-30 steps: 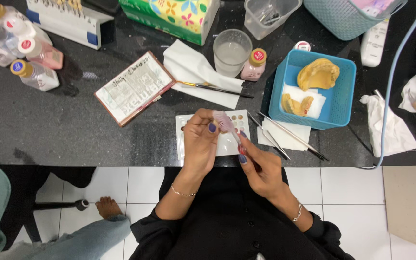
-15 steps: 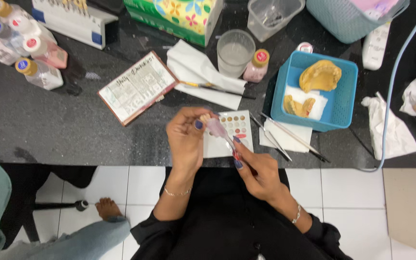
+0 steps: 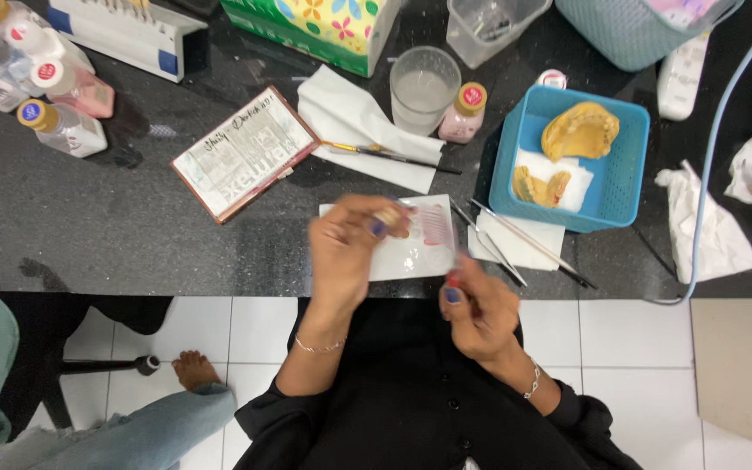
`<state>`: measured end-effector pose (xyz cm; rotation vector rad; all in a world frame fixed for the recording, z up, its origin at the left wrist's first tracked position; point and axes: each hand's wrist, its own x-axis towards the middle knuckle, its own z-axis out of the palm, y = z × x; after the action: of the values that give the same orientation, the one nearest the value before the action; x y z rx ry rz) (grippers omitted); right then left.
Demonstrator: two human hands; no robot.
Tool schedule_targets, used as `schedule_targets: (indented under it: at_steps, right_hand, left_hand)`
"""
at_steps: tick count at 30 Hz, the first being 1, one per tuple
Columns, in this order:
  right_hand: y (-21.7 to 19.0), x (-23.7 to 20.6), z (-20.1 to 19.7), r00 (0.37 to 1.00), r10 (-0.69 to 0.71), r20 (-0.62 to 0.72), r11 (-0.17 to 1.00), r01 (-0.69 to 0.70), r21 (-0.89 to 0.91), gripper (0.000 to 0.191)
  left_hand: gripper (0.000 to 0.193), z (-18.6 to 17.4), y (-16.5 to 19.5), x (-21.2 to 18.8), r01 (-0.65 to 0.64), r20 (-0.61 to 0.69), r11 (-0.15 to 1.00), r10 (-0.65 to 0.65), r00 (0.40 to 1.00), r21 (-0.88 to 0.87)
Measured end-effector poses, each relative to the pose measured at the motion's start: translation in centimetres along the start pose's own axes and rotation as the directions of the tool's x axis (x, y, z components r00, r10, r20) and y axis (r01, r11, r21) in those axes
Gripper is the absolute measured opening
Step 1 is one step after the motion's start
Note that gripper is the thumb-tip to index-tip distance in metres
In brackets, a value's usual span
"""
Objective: The person sits at a dental lab bench and brushes a denture with a toothbrush, then holds a small denture tooth against a ceramic shade guide while applying material to it with a fine brush, comparing the tooth to the shade tabs.
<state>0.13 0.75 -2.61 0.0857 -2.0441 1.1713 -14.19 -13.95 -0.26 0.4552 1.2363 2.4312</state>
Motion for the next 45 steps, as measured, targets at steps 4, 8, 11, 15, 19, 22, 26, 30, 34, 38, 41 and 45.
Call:
schedule_targets:
  at_steps: [4, 8, 11, 15, 19, 22, 26, 30, 34, 38, 41, 45]
  right_hand:
    - [1.0, -1.4, 0.2, 0.993, 0.101, -0.053, 0.978, -0.089, 0.191, 0.017]
    - [1.1, -0.4, 0.7, 0.996, -0.059, 0.068, 0.998, 0.057, 0.031, 0.025]
    - [0.3, 0.8, 0.5, 0.981, 0.039, 0.189, 0.997, -0.052, 0.064, 0.039]
    - [-0.6, 1.4, 0.1, 0.969, 0.077, 0.234, 0.990, -0.103, 0.099, 0.046]
    - [-0.9, 1.1, -0.1, 0.958, 0.116, 0.261, 0.983, -0.148, 0.107, 0.044]
    - [-0.8, 1.2, 0.0, 0.964, 0.066, 0.257, 0.989, -0.098, 0.112, 0.042]
    - [-1.3, 2.5, -0.8, 0.951, 0.132, 0.278, 0.988, -0.149, 0.038, 0.041]
    - [-2.2, 4.3, -2.1, 0.925, 0.183, 0.334, 0.983, -0.178, -0.046, 0.043]
    - [-2.7, 4.8, -2.8, 0.943, 0.110, 0.315, 0.994, -0.106, -0.029, 0.039]
    - [-2.1, 3.1, -4.4, 0.957, 0.147, 0.251, 0.970, -0.089, -0.228, 0.036]
    - [-1.6, 0.6, -4.5, 0.977, 0.192, -0.089, 0.936, -0.155, 0.316, 0.025]
    - [-1.3, -1.0, -1.6, 0.991, 0.062, -0.122, 0.985, -0.041, 0.167, 0.017]
  left_hand:
    - [0.024, -1.1, -0.3, 0.6, -0.019, -0.044, 0.996, 0.015, 0.999, -0.085]
    - [0.025, -0.8, -1.3, 0.6, -0.041, 0.069, 0.991, 0.050, 0.996, -0.124]
    - [0.025, -0.5, -1.6, 0.5, -0.044, 0.094, 0.990, 0.057, 0.994, -0.134]
    - [0.025, -0.2, -1.6, 0.7, -0.028, 0.063, 0.992, 0.036, 0.997, -0.123]
    - [0.026, -0.3, -1.7, 0.9, -0.047, -0.004, 0.984, 0.047, 0.999, -0.174]
    - [0.026, -0.6, -1.6, 0.9, -0.067, -0.036, 0.975, 0.060, 0.998, -0.213]
    - [0.026, -0.6, -1.4, 0.6, -0.081, -0.017, 0.980, 0.079, 0.997, -0.183]
    - [0.026, -0.3, -0.6, 0.7, -0.051, 0.002, 0.995, 0.051, 0.999, -0.083]
    - [0.023, 0.6, 0.1, 0.6, 0.013, 0.037, 0.996, -0.010, 0.999, -0.089]
    - [0.021, 0.2, 0.8, 0.5, -0.016, -0.014, 0.994, 0.014, 1.000, -0.104]
    - [0.019, -1.2, 1.3, 1.1, -0.085, -0.085, 0.989, 0.075, 0.994, -0.124]
    - [0.015, -1.3, 0.6, 0.9, -0.114, -0.140, 0.990, 0.101, 0.985, -0.086]
